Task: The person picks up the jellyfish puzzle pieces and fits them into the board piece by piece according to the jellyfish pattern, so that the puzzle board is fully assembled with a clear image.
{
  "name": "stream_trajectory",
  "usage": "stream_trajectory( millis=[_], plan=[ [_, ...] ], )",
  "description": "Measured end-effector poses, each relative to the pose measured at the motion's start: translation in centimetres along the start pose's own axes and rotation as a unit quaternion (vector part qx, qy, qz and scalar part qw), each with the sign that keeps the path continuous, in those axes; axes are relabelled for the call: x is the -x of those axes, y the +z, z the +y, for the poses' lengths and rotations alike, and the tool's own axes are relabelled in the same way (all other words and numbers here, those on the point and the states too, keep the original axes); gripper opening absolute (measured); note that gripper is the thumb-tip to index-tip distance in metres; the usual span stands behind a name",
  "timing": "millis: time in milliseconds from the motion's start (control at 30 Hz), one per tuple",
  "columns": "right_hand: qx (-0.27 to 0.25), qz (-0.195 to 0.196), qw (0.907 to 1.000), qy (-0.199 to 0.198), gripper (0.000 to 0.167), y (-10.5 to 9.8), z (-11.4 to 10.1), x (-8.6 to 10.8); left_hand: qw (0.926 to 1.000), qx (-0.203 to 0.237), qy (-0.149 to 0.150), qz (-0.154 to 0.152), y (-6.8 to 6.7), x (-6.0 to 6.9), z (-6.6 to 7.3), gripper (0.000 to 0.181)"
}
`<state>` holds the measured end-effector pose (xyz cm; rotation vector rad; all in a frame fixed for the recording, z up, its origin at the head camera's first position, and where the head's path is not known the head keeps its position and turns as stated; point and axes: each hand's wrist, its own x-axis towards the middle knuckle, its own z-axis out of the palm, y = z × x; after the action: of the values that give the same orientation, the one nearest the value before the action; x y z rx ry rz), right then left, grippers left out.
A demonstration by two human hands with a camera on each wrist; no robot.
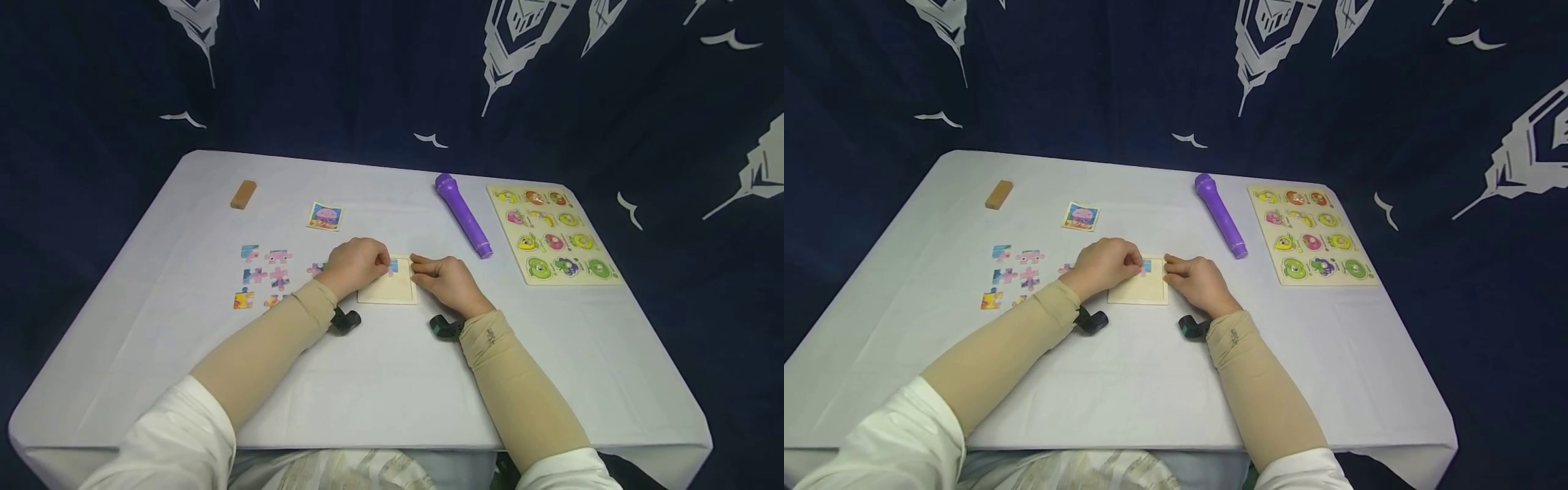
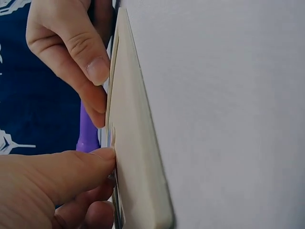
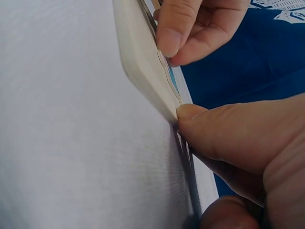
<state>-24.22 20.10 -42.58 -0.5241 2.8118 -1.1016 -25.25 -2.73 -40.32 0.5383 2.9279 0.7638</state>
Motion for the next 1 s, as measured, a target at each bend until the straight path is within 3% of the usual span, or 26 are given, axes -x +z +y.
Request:
stream_trajectory(
  millis=[567,800,1000],
  plan=[
    [0.0,-0.009,0.9999,-0.01,0.026,0.2,-0.7,-0.3,0.9998,-0.012,0.014,0.008,0.7,-1.1,0.8,0.007],
    [-0.004,-0.006,1.0,-0.006,0.025,0.0,-0.4,-0.2,0.9999,-0.014,0.003,0.003,0.8,-1.1,1.2,0.007],
    [-0.005,-0.003,1.0,-0.004,0.025,-0.1,-0.2,0.0,0.9999,-0.01,0.01,0.008,0.0,-0.7,1.0,0.009]
  ],
)
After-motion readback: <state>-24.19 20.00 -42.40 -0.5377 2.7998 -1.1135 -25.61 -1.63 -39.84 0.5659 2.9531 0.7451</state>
